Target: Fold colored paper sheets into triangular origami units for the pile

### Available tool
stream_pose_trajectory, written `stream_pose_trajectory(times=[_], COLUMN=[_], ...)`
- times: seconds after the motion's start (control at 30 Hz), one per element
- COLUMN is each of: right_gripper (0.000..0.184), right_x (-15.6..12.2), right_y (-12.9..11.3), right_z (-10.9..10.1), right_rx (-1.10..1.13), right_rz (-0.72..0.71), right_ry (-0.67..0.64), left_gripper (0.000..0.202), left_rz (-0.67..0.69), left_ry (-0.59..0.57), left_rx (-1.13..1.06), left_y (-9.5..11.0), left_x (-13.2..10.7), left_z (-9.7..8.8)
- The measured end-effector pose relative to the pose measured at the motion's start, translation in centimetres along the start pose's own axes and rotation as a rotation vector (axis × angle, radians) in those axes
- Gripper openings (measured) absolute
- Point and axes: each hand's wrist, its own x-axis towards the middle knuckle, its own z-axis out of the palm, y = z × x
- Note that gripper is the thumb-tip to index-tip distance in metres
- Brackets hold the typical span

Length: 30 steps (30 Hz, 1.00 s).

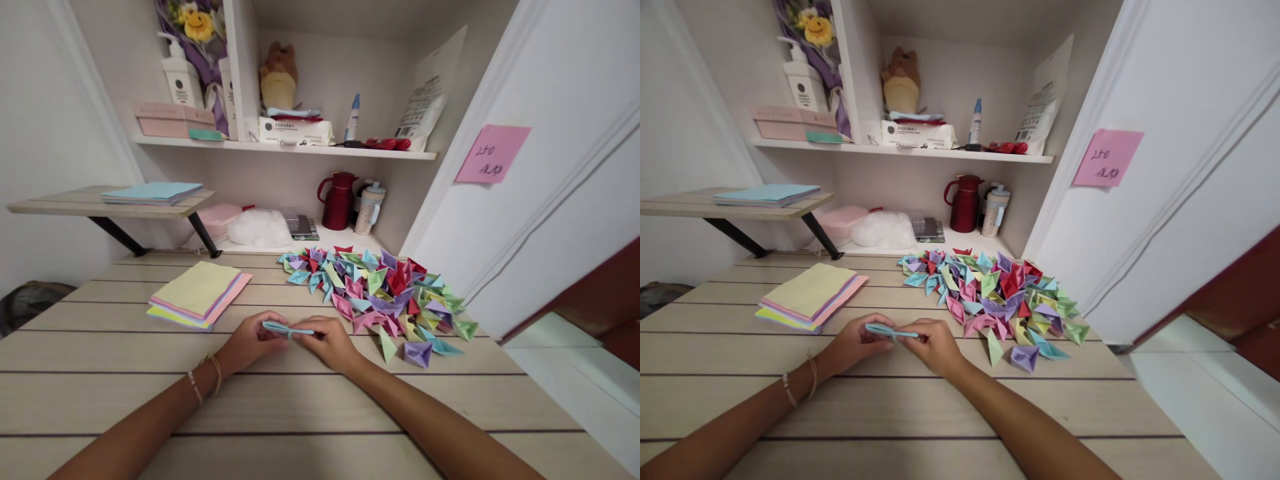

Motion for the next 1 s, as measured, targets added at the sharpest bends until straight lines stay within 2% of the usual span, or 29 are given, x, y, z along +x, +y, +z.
stream_pose_trajectory(times=[0.2, 0.37, 0.47, 0.63, 0.8, 0.87, 1.0], right_gripper=[0.027, 0.03, 0.029, 0.025, 0.032, 0.035, 0.038], right_x=[0.1, 0.0, 0.0, -0.1, -0.5, -0.7, -0.8], right_y=[-0.2, 0.6, 0.8, 0.3, 0.0, -0.2, -0.5], right_z=[-0.3, -0.2, 0.0, 0.0, 0.2, 0.4, 0.8], right_rx=[0.021, 0.074, 0.08, 0.069, -0.079, -0.164, -0.408], right_rz=[0.0, 0.099, 0.11, 0.071, -0.007, -0.012, 0.004], right_ry=[-0.103, -0.085, -0.082, -0.076, -0.115, -0.08, 0.051], left_gripper=[0.019, 0.02, 0.022, 0.028, 0.025, 0.026, 0.029], left_rz=[0.072, 0.189, 0.213, 0.201, 0.222, 0.237, 0.218], left_ry=[0.019, 0.061, 0.07, 0.059, 0.055, 0.043, 0.102], left_rx=[0.214, 0.474, 0.507, 0.439, 0.429, 0.441, 0.502], left_y=[-0.1, 0.4, 0.4, 0.6, 1.2, 1.4, 1.4], left_x=[-0.2, -0.6, -0.7, -0.8, -0.9, -1.0, -1.2], left_z=[0.0, 0.0, 0.0, 0.2, 0.4, 0.6, 1.3])
